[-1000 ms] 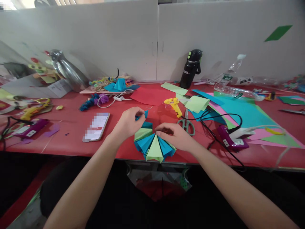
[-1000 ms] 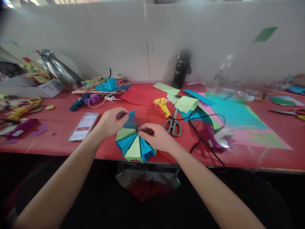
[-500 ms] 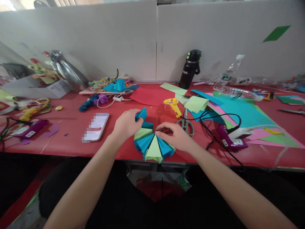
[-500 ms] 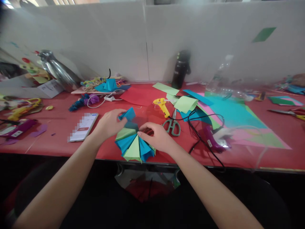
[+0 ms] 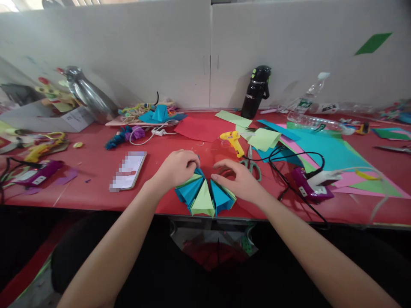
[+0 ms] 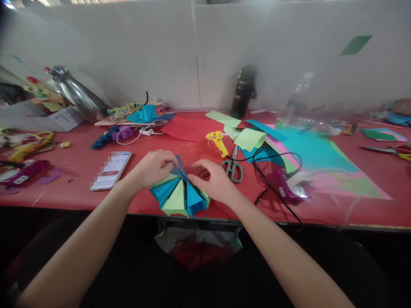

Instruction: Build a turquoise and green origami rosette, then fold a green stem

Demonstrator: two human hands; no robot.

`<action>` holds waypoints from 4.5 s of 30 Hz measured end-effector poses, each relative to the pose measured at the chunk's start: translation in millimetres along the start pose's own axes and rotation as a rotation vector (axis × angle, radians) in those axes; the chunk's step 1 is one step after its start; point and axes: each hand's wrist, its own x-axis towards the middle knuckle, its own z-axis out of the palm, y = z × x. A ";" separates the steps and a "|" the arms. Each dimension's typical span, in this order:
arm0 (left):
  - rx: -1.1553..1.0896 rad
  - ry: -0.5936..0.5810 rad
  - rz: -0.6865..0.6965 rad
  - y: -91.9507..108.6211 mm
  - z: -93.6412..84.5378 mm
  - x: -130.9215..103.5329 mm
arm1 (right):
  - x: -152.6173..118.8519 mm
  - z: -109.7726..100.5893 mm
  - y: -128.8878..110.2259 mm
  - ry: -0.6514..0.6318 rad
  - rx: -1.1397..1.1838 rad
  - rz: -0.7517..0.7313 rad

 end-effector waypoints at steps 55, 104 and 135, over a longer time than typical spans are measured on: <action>-0.186 -0.228 0.152 26.1 4.1 -20.4 | 7.6 -13.3 17.3 0.197 0.309 0.167; -0.104 -0.145 -0.290 -39.7 -23.6 -210.4 | 5.7 -19.1 31.5 -0.039 -0.155 -0.063; -0.113 0.461 -0.429 34.3 43.8 -127.3 | -26.4 8.1 6.6 0.086 -0.235 -0.066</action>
